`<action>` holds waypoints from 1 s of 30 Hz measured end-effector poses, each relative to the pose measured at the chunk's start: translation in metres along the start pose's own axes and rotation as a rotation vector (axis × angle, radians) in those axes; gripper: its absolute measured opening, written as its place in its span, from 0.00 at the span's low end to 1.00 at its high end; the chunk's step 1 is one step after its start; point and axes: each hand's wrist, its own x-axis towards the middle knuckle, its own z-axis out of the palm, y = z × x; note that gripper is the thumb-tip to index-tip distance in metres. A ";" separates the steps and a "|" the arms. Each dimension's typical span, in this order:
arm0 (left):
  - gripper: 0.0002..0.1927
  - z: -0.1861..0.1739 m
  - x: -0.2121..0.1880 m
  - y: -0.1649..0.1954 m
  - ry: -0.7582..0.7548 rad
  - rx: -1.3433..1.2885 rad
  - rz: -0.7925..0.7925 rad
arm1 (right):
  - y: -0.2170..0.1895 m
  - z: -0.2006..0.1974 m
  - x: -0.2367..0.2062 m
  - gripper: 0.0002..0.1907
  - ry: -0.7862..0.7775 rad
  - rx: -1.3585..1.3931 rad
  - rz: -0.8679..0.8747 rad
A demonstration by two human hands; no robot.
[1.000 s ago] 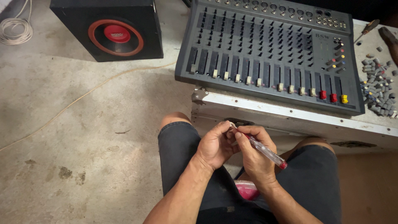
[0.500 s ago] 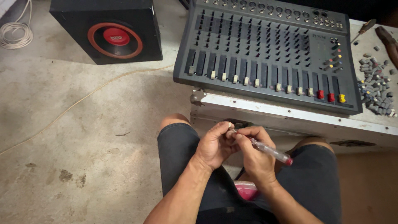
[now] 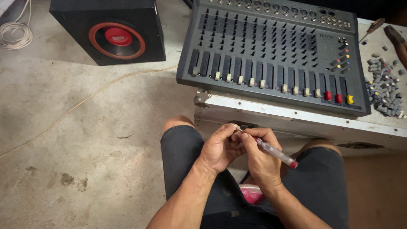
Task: The person sits on the floor and uses a pen-style screwdriver to work on small mixer fader knob caps one at a time, holding each cap in one hand while working on it with the tool. They occasionally reach to the audio mixer on the table to place or retrieve knob caps, with a pile of caps and hand tools on the workbench.
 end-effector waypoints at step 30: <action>0.07 0.006 -0.002 0.000 0.116 -0.078 -0.009 | 0.016 -0.012 0.007 0.04 0.072 0.188 0.089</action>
